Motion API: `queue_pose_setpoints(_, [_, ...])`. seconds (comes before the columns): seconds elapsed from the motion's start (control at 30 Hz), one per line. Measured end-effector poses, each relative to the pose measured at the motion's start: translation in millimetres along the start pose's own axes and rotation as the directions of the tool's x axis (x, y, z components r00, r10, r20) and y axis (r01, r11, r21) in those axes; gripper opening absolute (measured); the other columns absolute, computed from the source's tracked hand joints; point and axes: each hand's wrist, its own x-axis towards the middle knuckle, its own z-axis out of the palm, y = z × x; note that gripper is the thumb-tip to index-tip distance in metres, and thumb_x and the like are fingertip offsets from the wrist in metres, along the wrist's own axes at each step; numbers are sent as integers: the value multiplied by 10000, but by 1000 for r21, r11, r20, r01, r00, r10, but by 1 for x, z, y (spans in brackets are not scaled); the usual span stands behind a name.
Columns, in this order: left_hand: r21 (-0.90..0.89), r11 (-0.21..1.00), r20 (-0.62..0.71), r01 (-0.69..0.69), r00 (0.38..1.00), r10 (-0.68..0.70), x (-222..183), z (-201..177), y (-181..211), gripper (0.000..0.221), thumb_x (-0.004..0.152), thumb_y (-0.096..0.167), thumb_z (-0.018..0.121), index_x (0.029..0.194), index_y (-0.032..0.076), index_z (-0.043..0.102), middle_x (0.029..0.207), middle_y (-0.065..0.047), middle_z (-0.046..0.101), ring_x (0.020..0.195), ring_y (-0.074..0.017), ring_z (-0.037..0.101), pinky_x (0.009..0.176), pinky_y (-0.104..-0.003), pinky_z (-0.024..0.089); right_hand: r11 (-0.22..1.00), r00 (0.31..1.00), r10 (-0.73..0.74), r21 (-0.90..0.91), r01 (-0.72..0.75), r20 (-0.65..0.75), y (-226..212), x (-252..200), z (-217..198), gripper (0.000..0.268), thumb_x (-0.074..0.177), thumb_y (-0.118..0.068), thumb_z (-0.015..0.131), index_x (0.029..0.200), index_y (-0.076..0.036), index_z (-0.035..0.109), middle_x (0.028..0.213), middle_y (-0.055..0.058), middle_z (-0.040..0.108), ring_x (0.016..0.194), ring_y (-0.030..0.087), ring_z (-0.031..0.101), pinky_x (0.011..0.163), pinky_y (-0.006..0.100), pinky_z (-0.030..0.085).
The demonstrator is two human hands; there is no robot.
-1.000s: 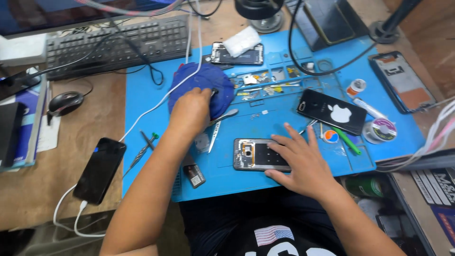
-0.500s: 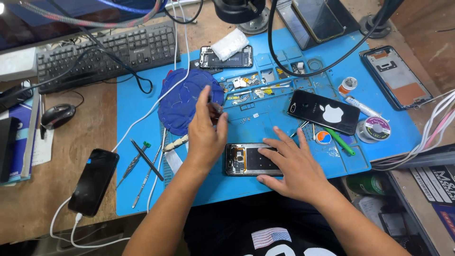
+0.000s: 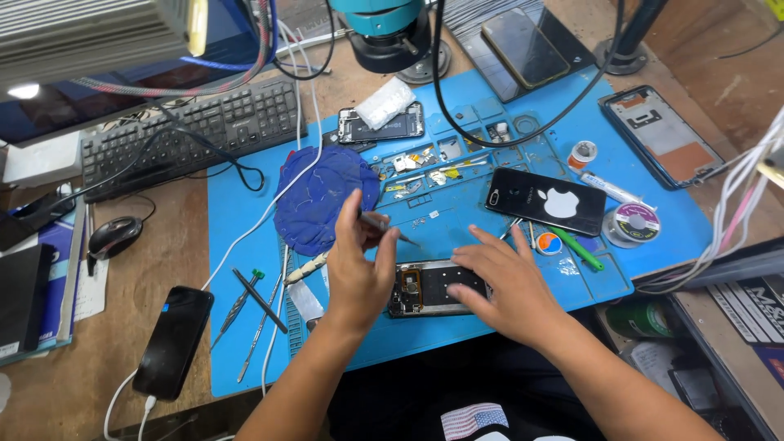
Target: The person works on a disassembled smartphone on a blue mat, using their hands to manipulate the internal components and casing. They handle the phone's screen assembly and battery, adjusting parts within the device's frame.
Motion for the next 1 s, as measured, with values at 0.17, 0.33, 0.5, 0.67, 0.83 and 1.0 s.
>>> queue_pose_setpoints(0.17, [-11, 995, 1, -99, 995, 99, -17, -1, 22, 742, 915, -85, 682, 1527, -82, 262, 1061, -208, 677, 865, -347, 756, 694, -401, 692, 998, 999, -6, 69, 9, -43, -4, 23, 13, 267, 866, -326, 788, 1088, -179, 761, 1001, -9, 760, 1201, 254, 649, 1183, 652, 248])
queue_pose_setpoints(0.33, [-20, 993, -26, -118, 993, 117, -18, -10, 30, 744, 918, -102, 677, 1529, -72, 254, 1067, -215, 673, 871, -359, 755, 697, -421, 696, 986, 1000, -24, 164, 24, 3, -9, 38, 21, 62, 902, -280, 745, 916, -227, 772, 834, -63, 744, 1063, 202, 695, 1155, 592, 328])
queue_pose_setpoints(0.5, [-89, 993, -43, -79, 996, 75, -19, -15, 31, 702, 946, -73, 659, 1515, -75, 248, 1091, -233, 658, 911, -371, 754, 721, -440, 695, 959, 999, 34, 282, -39, 23, -19, 46, 11, 29, 856, -223, 801, 853, -216, 773, 811, -61, 755, 1048, 184, 707, 1150, 524, 363])
queue_pose_setpoints(0.67, [-76, 988, -77, -135, 989, 129, -19, -15, 27, 700, 928, -93, 672, 1503, -92, 273, 1069, -230, 661, 879, -368, 757, 690, -435, 696, 970, 1000, 16, 242, -20, 19, -21, 51, 17, 61, 846, -204, 815, 861, -162, 773, 832, -13, 769, 1054, 234, 705, 1153, 567, 343])
queue_pose_setpoints(0.83, [17, 977, -56, -212, 976, 213, -24, -11, 19, 662, 917, -97, 682, 1485, -88, 341, 1063, -222, 679, 854, -355, 758, 649, -411, 691, 994, 1000, -10, 113, 10, 1, -16, 50, 29, 85, 848, -228, 826, 858, -173, 762, 832, -26, 755, 1061, 215, 695, 1159, 564, 334])
queue_pose_setpoints(1.0, [-156, 976, -41, -154, 988, 149, -20, -18, 17, 723, 917, -141, 660, 1530, -61, 286, 1123, -222, 673, 930, -354, 752, 730, -431, 691, 984, 1000, -14, 176, 10, 24, -23, 50, 25, 58, 912, -252, 768, 907, -194, 768, 864, -31, 763, 1090, 206, 691, 1169, 567, 323])
